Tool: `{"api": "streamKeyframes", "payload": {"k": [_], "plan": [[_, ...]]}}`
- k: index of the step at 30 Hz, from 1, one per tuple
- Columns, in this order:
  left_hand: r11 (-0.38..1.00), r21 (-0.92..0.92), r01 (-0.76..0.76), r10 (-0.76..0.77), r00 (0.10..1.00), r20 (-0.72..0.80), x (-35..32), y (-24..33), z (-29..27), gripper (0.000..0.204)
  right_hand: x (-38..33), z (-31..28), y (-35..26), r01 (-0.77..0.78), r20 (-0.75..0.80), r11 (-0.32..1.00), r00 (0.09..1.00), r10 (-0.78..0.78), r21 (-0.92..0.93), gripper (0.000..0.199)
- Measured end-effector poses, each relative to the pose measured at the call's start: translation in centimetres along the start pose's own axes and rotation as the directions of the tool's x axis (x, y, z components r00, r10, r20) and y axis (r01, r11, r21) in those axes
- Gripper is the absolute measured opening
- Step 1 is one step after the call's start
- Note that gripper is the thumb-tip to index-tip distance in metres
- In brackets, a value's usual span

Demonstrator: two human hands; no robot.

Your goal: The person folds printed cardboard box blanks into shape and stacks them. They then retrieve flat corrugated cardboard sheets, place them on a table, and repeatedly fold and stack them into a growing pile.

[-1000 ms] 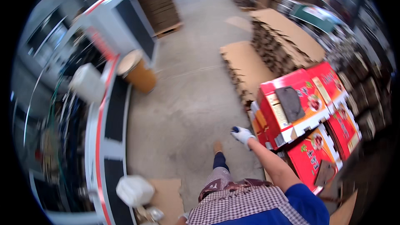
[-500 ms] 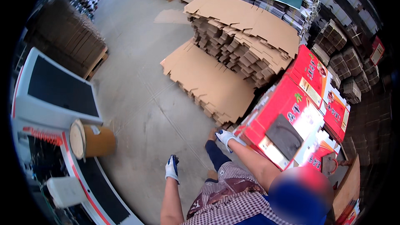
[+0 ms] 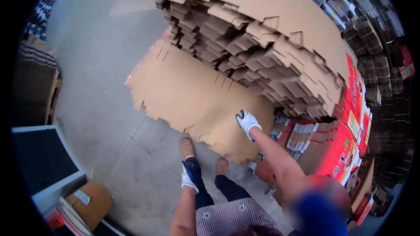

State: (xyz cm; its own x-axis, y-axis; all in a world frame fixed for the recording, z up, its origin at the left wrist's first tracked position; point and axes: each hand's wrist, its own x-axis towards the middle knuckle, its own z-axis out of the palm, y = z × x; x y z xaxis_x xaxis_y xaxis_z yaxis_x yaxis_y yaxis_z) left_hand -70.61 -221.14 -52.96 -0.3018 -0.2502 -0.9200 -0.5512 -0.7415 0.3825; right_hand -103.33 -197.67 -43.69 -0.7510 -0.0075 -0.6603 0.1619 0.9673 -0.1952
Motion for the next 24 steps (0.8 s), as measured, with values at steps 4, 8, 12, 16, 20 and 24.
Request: {"api": "streamKeyframes", "payload": {"k": [4, 8, 12, 16, 20, 24], "plan": [[0.988, -0.119, 0.101, -0.103, 0.995, -0.013, 9.1, 3.4, 2.1, 0.083, 11.8, 1.3, -3.5, 0.115, -0.204, 0.992, 0.971, -0.125, -0.059, 0.063], [0.963, -0.251, 0.102, -0.131, 0.986, -0.102, 16.6, 7.0, 7.6, 0.079, 22.0, 0.7, -4.6, 0.328, -0.374, 0.888, 0.817, -0.438, -0.322, 0.064], [0.917, -0.389, -0.089, 0.171, 0.968, 0.183, 22.3, 7.6, 7.3, 0.073, 24.6, 1.2, -11.0, 0.154, -0.322, 0.959, 0.919, -0.227, -0.238, 0.073], [0.810, -0.586, 0.019, 0.116, 0.975, 0.192, 21.6, 8.1, 9.3, 0.064, 24.4, 1.7, -12.5, -0.005, -0.335, 0.972, 0.939, -0.077, -0.235, 0.085], [0.878, -0.456, -0.145, 0.184, 0.982, 0.043, 20.4, 12.2, 10.6, 0.062, 24.0, 1.9, -12.4, 0.020, -0.312, 0.959, 0.944, -0.111, -0.282, 0.086], [0.903, -0.352, -0.245, 0.265, 0.964, 0.006, 20.5, 14.4, 7.3, 0.074, 24.7, 1.5, -12.6, 0.119, -0.129, 0.959, 0.979, -0.156, -0.256, 0.094]]}}
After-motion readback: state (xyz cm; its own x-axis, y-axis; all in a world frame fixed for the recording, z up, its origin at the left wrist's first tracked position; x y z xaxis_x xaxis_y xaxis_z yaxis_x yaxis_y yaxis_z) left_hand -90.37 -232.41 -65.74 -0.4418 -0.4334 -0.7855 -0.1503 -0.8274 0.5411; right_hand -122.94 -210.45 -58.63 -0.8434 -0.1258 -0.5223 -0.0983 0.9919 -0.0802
